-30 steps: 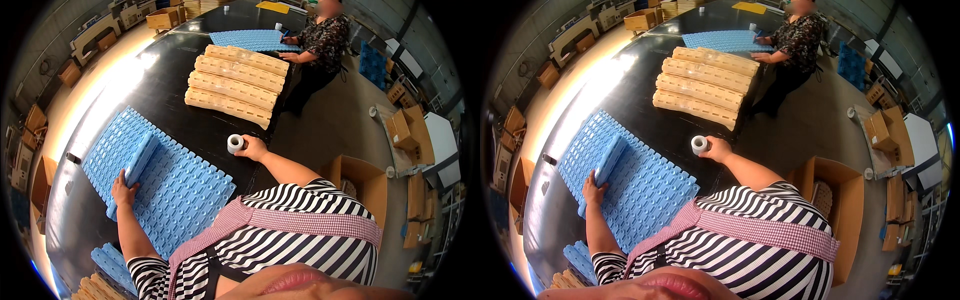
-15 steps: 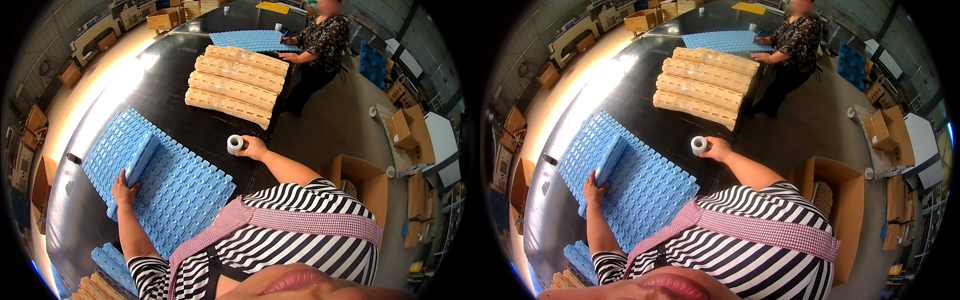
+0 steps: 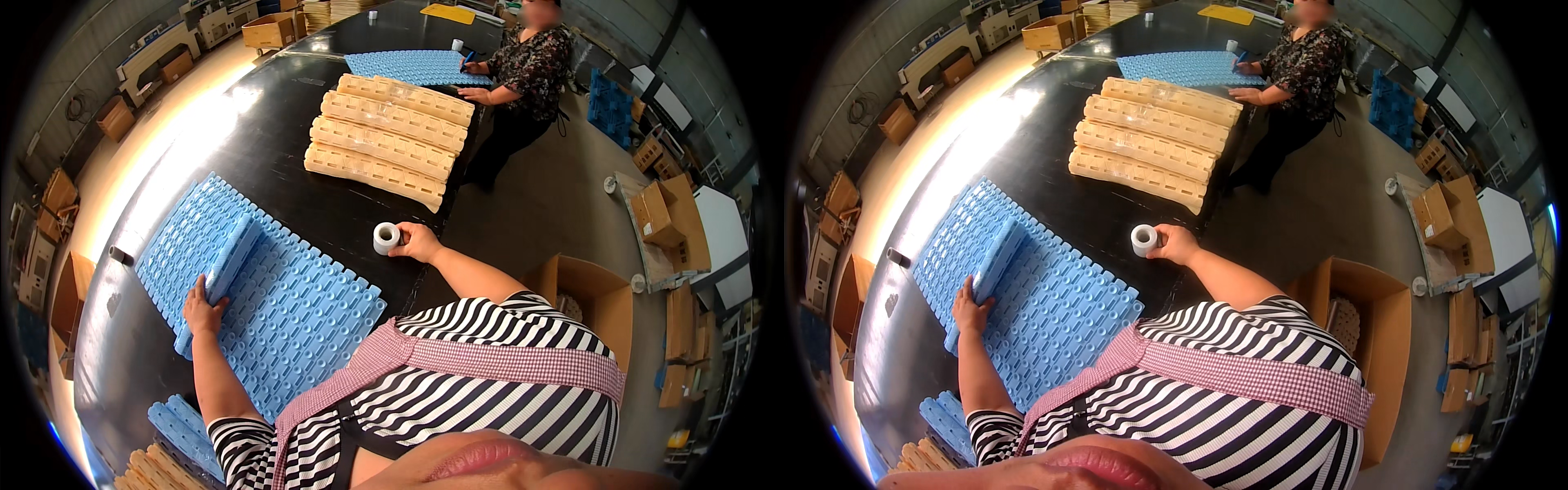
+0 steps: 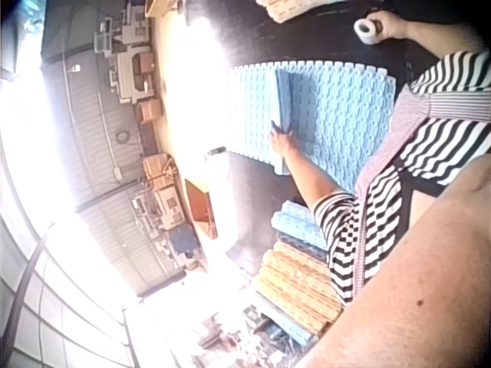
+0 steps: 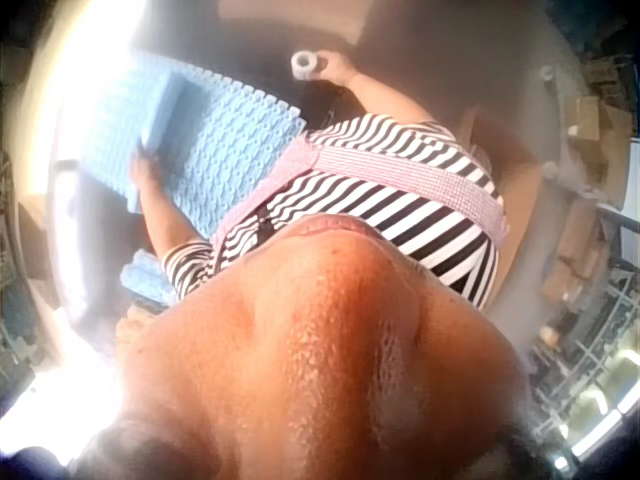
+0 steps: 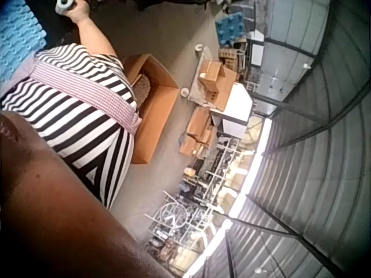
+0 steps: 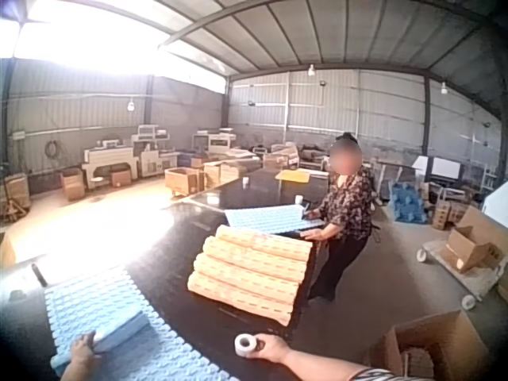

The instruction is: The person rolls foam mat strips and applies tape to secure them, handling multiple blue and beige pieces on a large work surface.

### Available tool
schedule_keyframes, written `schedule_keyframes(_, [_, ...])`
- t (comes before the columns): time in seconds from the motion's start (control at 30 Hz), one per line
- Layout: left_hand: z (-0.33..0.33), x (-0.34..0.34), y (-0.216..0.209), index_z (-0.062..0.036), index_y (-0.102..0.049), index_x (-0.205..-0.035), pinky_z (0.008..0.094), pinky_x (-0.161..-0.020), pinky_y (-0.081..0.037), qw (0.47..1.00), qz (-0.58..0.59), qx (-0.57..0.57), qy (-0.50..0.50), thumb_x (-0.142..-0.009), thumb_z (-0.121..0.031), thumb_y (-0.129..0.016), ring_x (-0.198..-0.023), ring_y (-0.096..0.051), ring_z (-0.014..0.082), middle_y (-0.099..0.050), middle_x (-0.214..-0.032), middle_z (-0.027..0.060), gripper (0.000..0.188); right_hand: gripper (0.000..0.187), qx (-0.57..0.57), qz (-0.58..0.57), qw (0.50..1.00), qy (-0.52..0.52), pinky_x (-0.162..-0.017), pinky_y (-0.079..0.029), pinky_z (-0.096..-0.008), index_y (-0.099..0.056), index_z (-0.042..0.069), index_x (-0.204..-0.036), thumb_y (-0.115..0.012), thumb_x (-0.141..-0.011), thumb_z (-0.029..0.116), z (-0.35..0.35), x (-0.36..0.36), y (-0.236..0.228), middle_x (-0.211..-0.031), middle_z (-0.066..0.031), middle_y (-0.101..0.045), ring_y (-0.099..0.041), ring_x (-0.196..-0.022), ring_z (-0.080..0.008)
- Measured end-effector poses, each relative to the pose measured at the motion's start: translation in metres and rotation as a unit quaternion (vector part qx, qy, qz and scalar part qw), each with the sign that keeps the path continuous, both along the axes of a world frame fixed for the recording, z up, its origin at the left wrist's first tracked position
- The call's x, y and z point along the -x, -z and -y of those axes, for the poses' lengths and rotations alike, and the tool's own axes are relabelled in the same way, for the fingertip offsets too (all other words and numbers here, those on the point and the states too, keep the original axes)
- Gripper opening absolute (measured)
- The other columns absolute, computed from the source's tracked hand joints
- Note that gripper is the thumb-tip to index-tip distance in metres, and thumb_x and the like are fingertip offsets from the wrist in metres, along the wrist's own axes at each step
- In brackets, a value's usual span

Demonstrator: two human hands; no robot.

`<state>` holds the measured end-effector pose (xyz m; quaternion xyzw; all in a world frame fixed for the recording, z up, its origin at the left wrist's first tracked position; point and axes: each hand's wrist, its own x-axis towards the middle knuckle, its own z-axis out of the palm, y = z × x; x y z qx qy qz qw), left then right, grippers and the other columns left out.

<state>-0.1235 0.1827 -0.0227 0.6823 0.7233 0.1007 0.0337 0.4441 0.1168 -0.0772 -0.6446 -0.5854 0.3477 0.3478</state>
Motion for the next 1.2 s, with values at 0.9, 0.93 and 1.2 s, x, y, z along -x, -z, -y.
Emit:
schedule_keyframes(0.9, [0.006, -0.003, -0.003, -0.023, -0.047, -0.151, 0.0446, -0.111, -0.039, 1.0, 0.011, 0.004, -0.002, -0.071, -0.033, -0.09, -0.131, -0.054, 0.0317, -0.06, -0.138, 0.0099, 0.09, 0.056, 0.009, -0.028, 0.999, -0.037, -0.065, -0.042, -0.0233, -0.067, 0.006, -0.116, -0.094, -0.068, 0.008, -0.007, -0.004, 0.006, -0.075, 0.0082, -0.056, -0.047, -0.068, -0.0049])
schedule_keyframes(0.93, [0.004, -0.006, -0.002, -0.0228, -0.047, -0.151, 0.0446, -0.111, -0.039, 1.0, 0.013, 0.002, 0.005, -0.071, -0.033, -0.09, -0.131, -0.054, 0.0316, -0.06, -0.139, 0.0098, 0.091, 0.056, 0.002, -0.044, 0.998, -0.036, -0.066, -0.043, -0.0236, -0.067, 0.006, -0.116, -0.094, -0.068, 0.008, -0.006, -0.009, 0.014, -0.076, 0.0079, -0.057, -0.048, -0.069, -0.0052])
schedule_keyframes(1.2, [0.009, -0.001, -0.002, -0.0226, -0.045, -0.153, 0.0441, -0.111, -0.038, 1.0, 0.005, 0.003, 0.004, -0.071, -0.032, -0.09, -0.132, -0.054, 0.0318, -0.059, -0.14, 0.01, 0.093, 0.057, 0.011, -0.002, 0.999, -0.037, -0.067, -0.044, -0.0262, -0.071, 0.011, -0.118, -0.095, -0.067, 0.018, -0.004, -0.003, 0.003, -0.077, 0.0058, -0.061, -0.052, -0.07, -0.0076])
